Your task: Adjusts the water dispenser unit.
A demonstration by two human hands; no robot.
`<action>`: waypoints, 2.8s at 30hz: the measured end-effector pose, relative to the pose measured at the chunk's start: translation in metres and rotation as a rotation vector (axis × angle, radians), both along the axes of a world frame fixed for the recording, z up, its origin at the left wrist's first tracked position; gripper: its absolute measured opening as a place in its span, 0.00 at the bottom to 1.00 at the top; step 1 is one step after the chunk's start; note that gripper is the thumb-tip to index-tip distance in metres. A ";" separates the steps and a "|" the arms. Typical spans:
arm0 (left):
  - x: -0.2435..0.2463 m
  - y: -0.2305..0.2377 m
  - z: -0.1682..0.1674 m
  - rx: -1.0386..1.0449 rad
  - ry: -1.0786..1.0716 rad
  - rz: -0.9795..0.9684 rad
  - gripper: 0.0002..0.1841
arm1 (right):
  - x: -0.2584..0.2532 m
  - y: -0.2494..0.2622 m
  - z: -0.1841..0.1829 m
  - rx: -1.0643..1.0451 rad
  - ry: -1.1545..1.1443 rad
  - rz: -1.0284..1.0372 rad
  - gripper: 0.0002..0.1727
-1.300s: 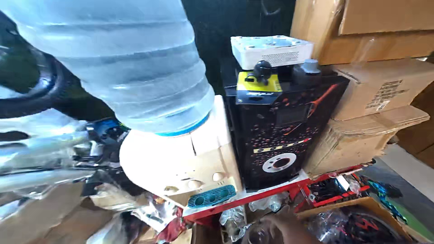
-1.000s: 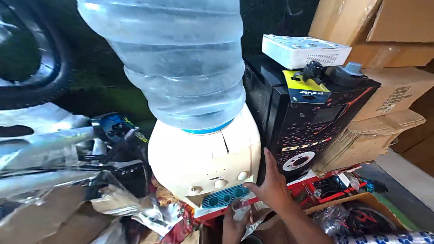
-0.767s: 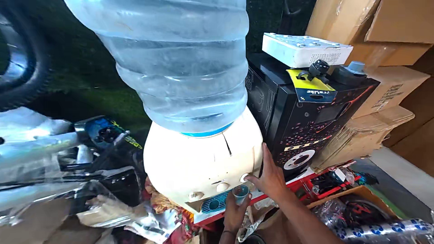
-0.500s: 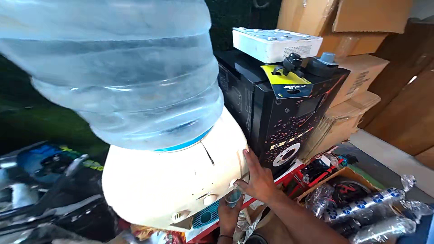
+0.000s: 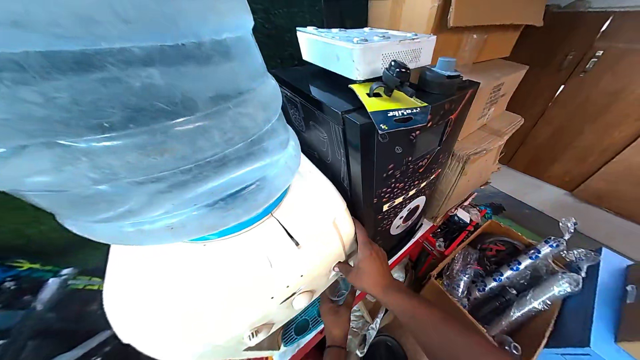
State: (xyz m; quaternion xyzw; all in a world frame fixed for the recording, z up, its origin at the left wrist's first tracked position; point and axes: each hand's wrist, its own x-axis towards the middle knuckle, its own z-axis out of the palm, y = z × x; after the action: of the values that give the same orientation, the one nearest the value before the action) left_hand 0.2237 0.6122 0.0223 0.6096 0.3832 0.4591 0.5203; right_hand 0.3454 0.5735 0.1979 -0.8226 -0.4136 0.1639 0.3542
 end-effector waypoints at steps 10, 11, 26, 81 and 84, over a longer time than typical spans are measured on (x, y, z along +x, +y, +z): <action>0.004 0.000 0.006 -0.055 0.012 0.011 0.30 | 0.003 0.000 0.005 -0.022 0.001 -0.015 0.62; 0.005 0.000 0.007 -0.055 0.005 0.009 0.30 | 0.003 0.000 0.004 -0.021 -0.005 -0.020 0.62; 0.007 0.001 -0.001 -0.053 -0.084 -0.033 0.31 | 0.002 0.000 0.003 -0.030 0.046 -0.026 0.60; 0.010 0.000 0.009 -0.024 -0.081 -0.025 0.27 | 0.000 -0.002 0.005 -0.035 0.064 -0.010 0.58; 0.013 0.003 0.008 -0.006 -0.074 -0.013 0.25 | 0.000 -0.002 0.005 -0.036 0.052 -0.006 0.58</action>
State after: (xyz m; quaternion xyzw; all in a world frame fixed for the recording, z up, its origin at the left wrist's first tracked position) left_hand 0.2362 0.6151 0.0300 0.5932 0.3610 0.4769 0.5389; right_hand 0.3454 0.5716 0.2025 -0.8255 -0.3986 0.1918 0.3504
